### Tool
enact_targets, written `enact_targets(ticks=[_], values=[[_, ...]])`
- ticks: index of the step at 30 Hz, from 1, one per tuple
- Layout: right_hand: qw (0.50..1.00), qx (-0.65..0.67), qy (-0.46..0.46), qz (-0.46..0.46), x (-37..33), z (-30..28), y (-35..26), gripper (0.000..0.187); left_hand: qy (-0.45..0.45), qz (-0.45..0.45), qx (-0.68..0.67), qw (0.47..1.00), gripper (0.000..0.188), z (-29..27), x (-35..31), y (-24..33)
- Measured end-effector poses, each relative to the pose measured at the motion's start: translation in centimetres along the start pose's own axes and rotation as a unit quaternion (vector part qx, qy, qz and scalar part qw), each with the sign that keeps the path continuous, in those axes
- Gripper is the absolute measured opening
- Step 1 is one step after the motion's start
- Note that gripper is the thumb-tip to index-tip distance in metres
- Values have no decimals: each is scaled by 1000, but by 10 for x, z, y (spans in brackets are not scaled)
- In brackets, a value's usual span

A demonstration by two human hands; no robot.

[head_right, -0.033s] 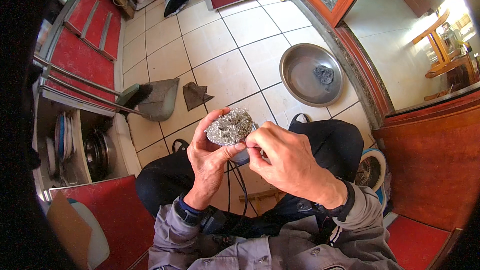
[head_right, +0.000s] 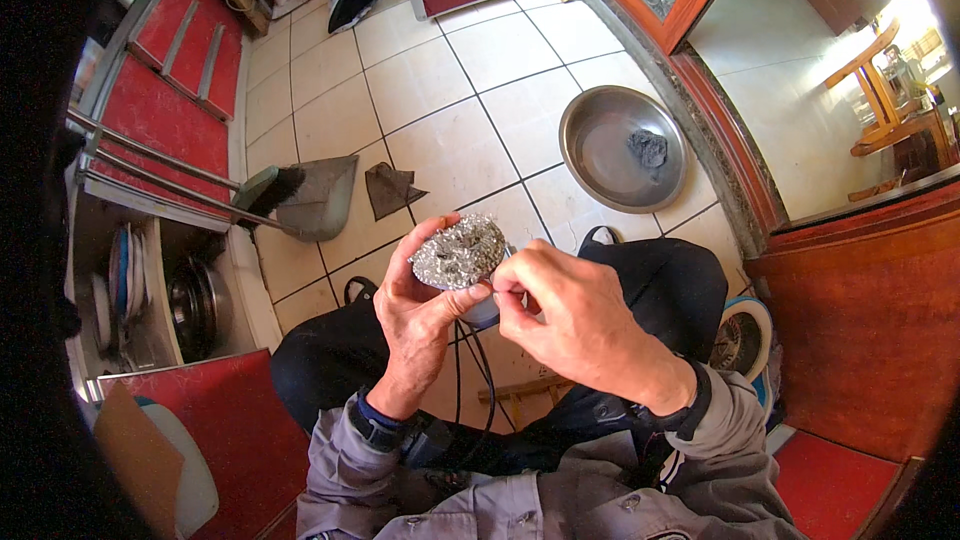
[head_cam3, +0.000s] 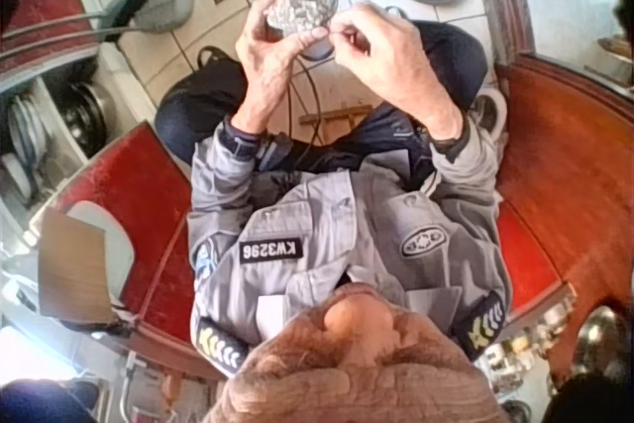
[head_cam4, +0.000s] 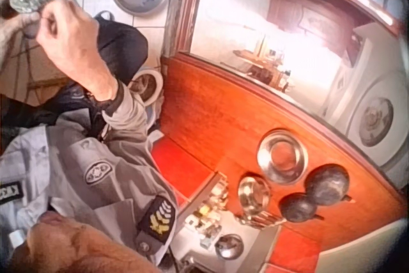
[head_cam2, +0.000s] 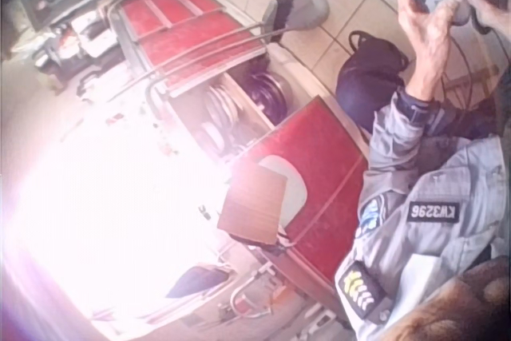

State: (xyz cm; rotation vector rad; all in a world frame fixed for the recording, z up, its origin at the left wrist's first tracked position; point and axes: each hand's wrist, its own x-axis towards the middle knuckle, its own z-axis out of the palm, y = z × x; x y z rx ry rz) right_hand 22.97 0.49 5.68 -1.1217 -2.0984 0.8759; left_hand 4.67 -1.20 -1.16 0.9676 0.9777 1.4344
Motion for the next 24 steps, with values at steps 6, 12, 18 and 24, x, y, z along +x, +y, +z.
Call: enact_targets(ticks=[6,12,18,24], values=[[997,71,25,23,5,2,2,15,16,-60,-86,994,74,3,1,6],[996,79,-12,26,13,3,10,19,-11,-75,-88,993,70,0,2,5],[998,38,-48,3,14,1,6,23,41,-119,-103,987,52,-2,2,3],[998,-3,39,-46,10,9,8,25,59,-130,-143,979,55,-2,5,1]])
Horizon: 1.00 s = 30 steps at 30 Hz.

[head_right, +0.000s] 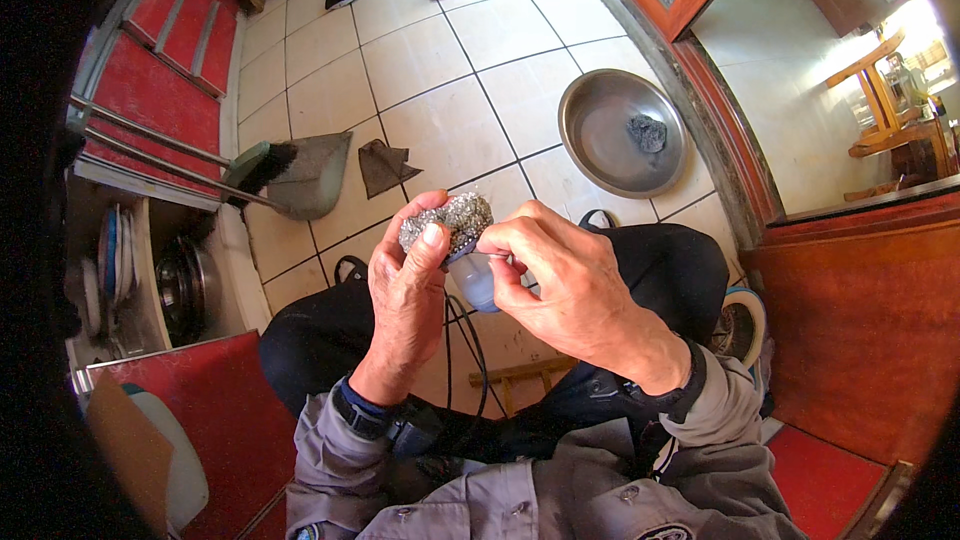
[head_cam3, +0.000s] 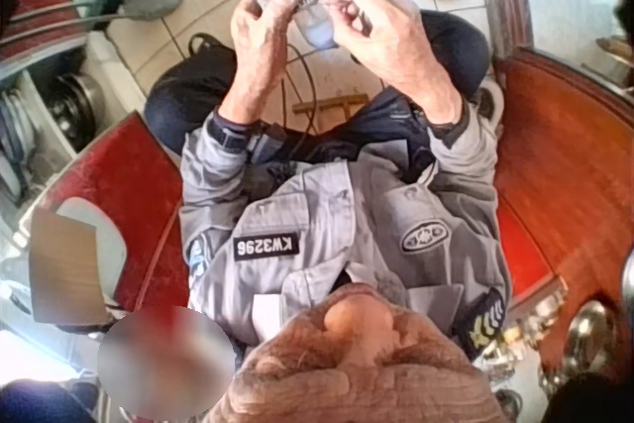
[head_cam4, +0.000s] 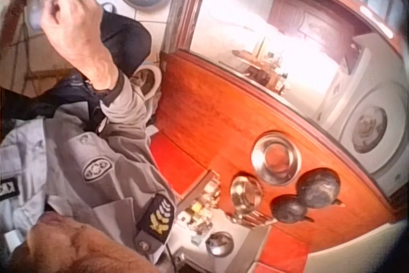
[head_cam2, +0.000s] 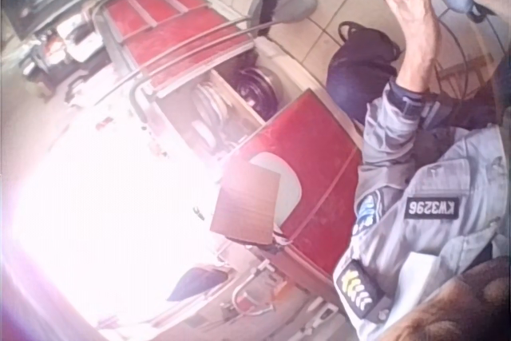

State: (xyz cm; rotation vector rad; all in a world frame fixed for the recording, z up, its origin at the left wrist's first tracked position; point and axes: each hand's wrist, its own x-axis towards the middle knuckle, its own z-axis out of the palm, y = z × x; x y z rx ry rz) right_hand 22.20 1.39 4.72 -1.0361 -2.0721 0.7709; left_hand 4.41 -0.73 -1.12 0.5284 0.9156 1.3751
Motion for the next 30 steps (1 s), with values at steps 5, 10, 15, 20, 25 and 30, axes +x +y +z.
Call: enact_targets(ticks=[5,10,15,20,25,30], values=[[998,57,20,18,-1,5,6,25,-44,-10,21,999,72,1,-4,4],[998,59,-5,32,-2,-1,1,24,-28,-11,24,999,69,5,-5,9],[989,123,8,77,-5,3,-6,25,-18,3,-17,1000,62,6,-5,8],[998,56,35,-19,-2,5,-1,29,-26,2,-34,999,60,3,-4,8],[996,21,54,-75,2,4,0,35,-26,1,4,1000,63,5,-5,9],[990,15,74,-122,5,4,4,35,-40,-10,-8,999,65,4,-4,11]])
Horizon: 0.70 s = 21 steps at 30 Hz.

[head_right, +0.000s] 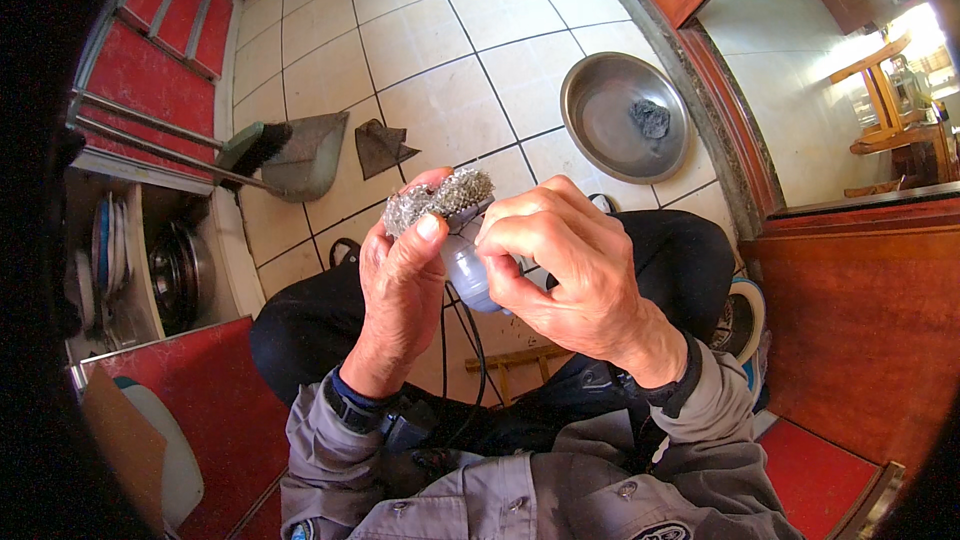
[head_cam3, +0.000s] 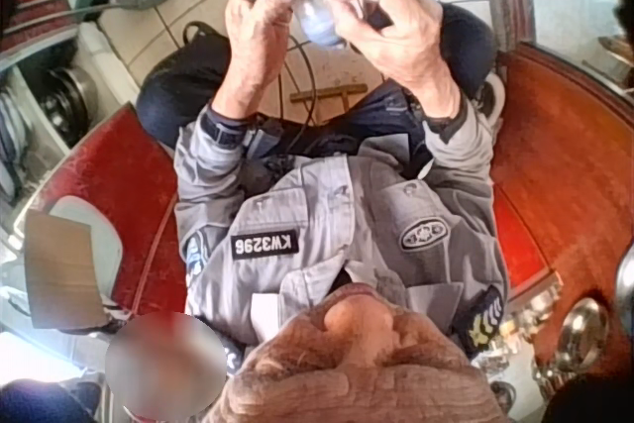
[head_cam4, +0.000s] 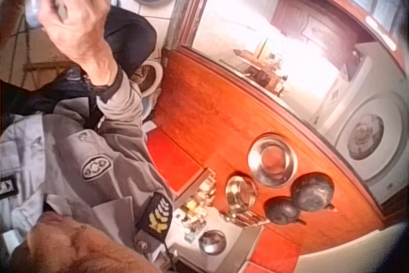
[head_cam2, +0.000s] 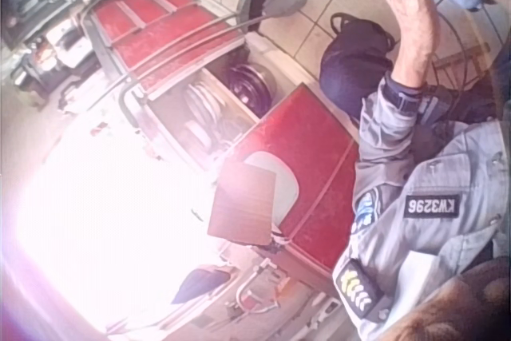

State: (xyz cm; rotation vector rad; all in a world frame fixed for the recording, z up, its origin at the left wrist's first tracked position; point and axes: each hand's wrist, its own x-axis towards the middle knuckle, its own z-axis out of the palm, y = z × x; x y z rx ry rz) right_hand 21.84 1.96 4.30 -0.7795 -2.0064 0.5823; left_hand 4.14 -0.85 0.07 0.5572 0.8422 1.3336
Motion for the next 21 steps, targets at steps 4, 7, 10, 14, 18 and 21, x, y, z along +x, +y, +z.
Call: enact_targets(ticks=[4,7,10,14,18,21], values=[[994,-68,20,-79,3,0,6,37,-18,-28,-63,997,60,0,0,1],[992,-88,26,-83,5,2,6,38,-13,-24,-59,998,61,0,0,2],[999,-41,23,-7,1,7,-4,35,5,9,-27,1000,68,1,0,1],[988,75,8,132,-4,9,-15,27,9,30,-24,999,68,0,0,0],[983,69,-1,168,-2,6,-17,24,15,48,-27,998,69,0,0,-2],[982,59,-20,178,2,6,-18,23,15,82,-16,996,71,-1,-2,-1]])
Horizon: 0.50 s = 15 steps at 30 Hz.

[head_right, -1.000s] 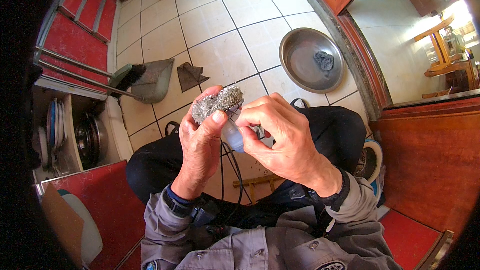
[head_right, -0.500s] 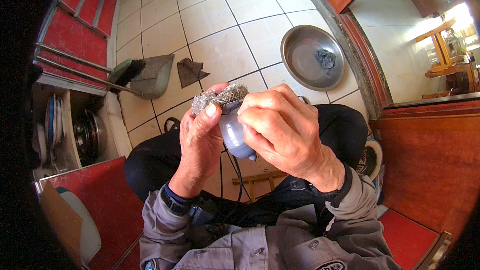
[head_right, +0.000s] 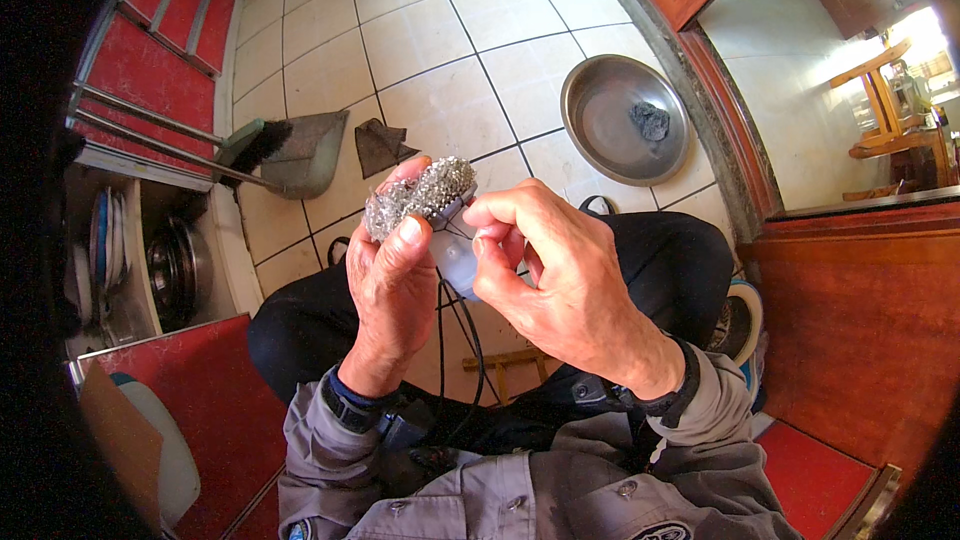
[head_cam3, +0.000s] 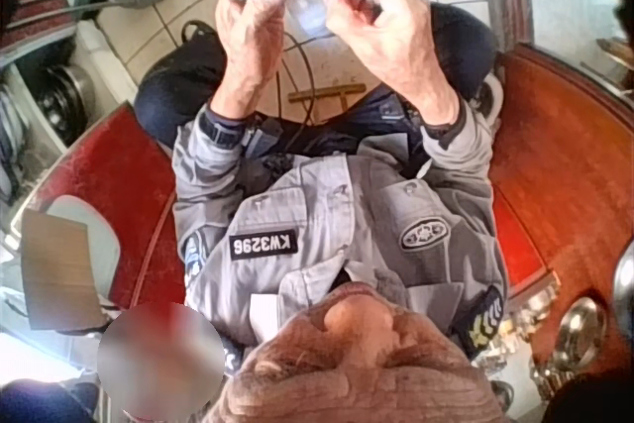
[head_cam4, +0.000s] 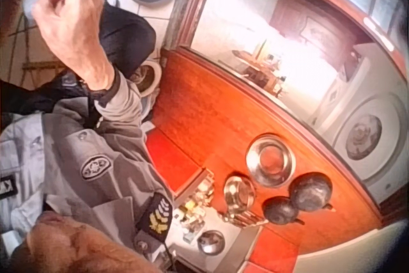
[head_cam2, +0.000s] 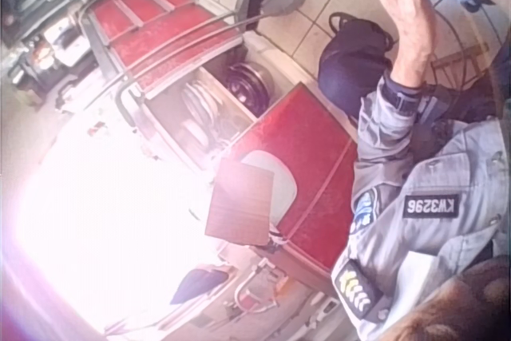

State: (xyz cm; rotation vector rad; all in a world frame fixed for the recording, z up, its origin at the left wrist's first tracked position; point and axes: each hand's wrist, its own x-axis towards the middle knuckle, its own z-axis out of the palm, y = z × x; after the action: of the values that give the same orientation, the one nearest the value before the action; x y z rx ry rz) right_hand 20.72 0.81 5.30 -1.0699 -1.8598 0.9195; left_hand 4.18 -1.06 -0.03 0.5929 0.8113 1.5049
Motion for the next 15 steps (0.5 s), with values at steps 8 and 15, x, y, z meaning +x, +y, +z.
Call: enact_targets(ticks=[8,15], values=[[1000,5,-24,17,3,-2,-2,19,-19,-13,4,1000,66,0,-3,5],[998,29,-31,41,4,-2,0,9,-40,-4,46,998,66,2,-5,7]])
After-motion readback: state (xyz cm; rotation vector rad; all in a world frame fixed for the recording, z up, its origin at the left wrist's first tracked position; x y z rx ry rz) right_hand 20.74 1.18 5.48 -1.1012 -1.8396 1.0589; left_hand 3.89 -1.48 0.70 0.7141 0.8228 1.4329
